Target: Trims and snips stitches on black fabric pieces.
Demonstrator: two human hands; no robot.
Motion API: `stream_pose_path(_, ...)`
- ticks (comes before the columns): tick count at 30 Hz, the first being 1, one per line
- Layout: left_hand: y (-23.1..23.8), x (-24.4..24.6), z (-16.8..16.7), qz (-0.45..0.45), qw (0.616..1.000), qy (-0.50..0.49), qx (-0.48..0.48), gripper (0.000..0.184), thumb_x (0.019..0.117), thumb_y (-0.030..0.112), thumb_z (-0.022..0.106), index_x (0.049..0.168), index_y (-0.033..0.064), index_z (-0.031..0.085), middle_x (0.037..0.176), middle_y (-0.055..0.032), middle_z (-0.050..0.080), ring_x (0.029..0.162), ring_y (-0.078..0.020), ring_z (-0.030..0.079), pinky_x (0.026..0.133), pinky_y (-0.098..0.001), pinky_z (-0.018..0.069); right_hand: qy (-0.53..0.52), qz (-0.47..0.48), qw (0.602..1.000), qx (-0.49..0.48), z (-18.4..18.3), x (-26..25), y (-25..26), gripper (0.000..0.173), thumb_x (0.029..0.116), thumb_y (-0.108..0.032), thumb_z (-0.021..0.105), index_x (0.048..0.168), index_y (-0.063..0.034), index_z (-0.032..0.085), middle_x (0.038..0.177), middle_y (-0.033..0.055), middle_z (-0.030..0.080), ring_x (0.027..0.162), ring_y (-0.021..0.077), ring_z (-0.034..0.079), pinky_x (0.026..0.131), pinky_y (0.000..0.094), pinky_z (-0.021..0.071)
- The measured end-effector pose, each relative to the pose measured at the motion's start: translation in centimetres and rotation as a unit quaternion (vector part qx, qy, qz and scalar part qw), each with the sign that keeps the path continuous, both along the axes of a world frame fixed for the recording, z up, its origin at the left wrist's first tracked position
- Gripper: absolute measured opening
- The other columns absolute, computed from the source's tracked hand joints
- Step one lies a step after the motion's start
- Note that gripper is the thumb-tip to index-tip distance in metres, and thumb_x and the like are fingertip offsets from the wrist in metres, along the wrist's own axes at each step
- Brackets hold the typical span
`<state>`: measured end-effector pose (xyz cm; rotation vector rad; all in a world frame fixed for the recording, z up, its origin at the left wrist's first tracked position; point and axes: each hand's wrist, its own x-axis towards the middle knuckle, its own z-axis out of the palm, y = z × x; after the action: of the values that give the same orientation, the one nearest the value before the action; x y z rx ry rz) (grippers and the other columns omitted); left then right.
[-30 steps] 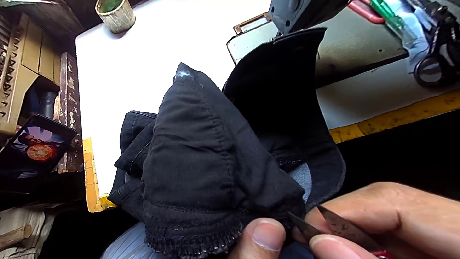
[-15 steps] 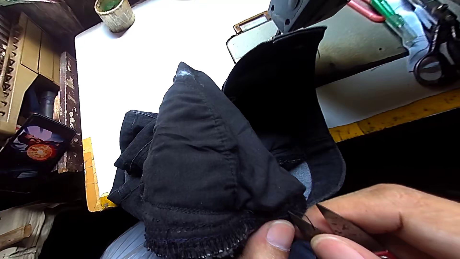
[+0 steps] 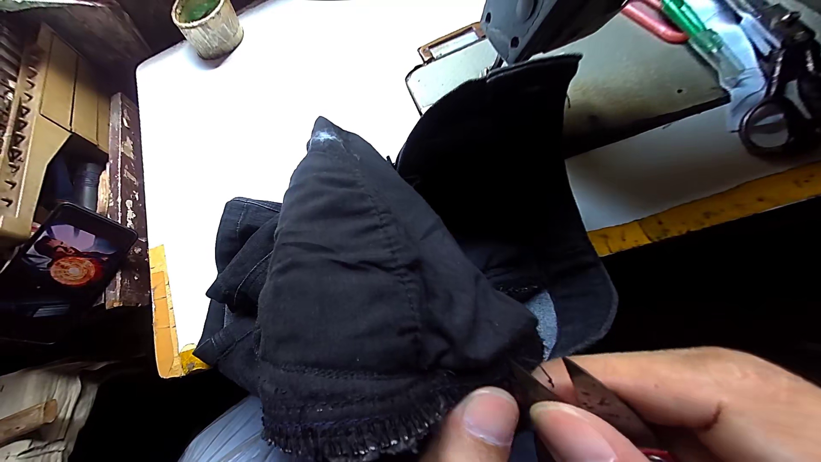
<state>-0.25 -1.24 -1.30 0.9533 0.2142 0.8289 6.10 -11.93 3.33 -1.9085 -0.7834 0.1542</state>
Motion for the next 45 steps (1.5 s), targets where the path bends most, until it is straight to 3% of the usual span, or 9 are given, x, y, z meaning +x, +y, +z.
stream_pose_path(5, 0.1, 0.0, -0.6, 0.007, 1.000, -0.020, -0.007, 0.013, 0.0915, 0.005, 0.074, 0.103, 0.0004, 0.069, 0.092, -0.0100, 0.075, 0.089, -0.0147, 0.074, 0.084, -0.0304, 0.0613, -0.082, -0.037, 0.996, 0.023, -1.3, -0.9, 0.8, 0.018, 0.1022, -0.009, 0.058, 0.095, 0.0041, 0.067, 0.074, 0.0110, 0.069, 0.067, 0.0050, 0.062, 0.061, 0.0154, 0.0468)
stream_pose_path(16, 0.2, -0.3, -1.2, -0.002, 0.999, -0.036, -0.013, 0.014, 0.0923, 0.003, 0.072, 0.104, -0.0017, 0.067, 0.093, -0.0116, 0.074, 0.089, -0.0160, 0.073, 0.085, -0.0315, 0.0611, -0.048, -0.008, 0.997, 0.059, -1.7, -0.7, 0.3, 0.017, 0.1035, -0.012, 0.058, 0.100, 0.0032, 0.066, 0.077, 0.0096, 0.070, 0.068, 0.0032, 0.064, 0.062, 0.0150, 0.0493)
stream_pose_path(21, 0.3, -0.5, -1.5, -0.018, 0.999, -0.037, -0.006, 0.013, 0.0942, 0.005, 0.070, 0.106, -0.0002, 0.069, 0.096, -0.0096, 0.074, 0.092, -0.0145, 0.073, 0.087, -0.0315, 0.0602, -0.107, -0.031, 0.992, 0.062, -2.4, -1.0, 0.8, 0.020, 0.1037, -0.011, 0.055, 0.098, 0.0038, 0.066, 0.077, 0.0125, 0.069, 0.069, 0.0085, 0.062, 0.063, 0.0178, 0.0459)
stream_pose_path(23, 0.3, -0.3, -1.3, -0.007, 0.999, -0.034, -0.002, 0.011, 0.0939, 0.004, 0.070, 0.104, -0.0001, 0.068, 0.094, -0.0092, 0.074, 0.090, -0.0141, 0.073, 0.085, -0.0308, 0.0606, -0.115, -0.021, 0.992, 0.054, -2.6, -0.9, 0.6, 0.018, 0.1042, -0.013, 0.056, 0.100, 0.0019, 0.065, 0.078, 0.0101, 0.067, 0.070, 0.0062, 0.060, 0.064, 0.0158, 0.0453)
stream_pose_path(30, 0.2, 0.0, -1.3, -0.005, 0.999, -0.036, -0.012, 0.013, 0.0928, 0.004, 0.072, 0.103, -0.0016, 0.066, 0.091, -0.0112, 0.074, 0.087, -0.0157, 0.073, 0.083, -0.0320, 0.0614, 0.008, 0.003, 0.997, 0.079, -1.8, -0.5, 0.3, 0.015, 0.1032, -0.010, 0.059, 0.101, 0.0017, 0.068, 0.083, 0.0062, 0.073, 0.072, 0.0000, 0.066, 0.063, 0.0137, 0.0520)
stream_pose_path(45, 0.2, -0.4, -1.1, -0.061, 0.996, -0.040, -0.045, 0.013, 0.0969, 0.005, 0.067, 0.107, -0.0028, 0.069, 0.098, -0.0136, 0.075, 0.096, -0.0181, 0.073, 0.091, -0.0341, 0.0596, 0.144, 0.044, 0.984, 0.092, -0.6, 0.4, -0.1, 0.014, 0.1031, -0.008, 0.058, 0.102, 0.0013, 0.067, 0.082, 0.0029, 0.071, 0.068, 0.0016, 0.065, 0.058, 0.0174, 0.0545)
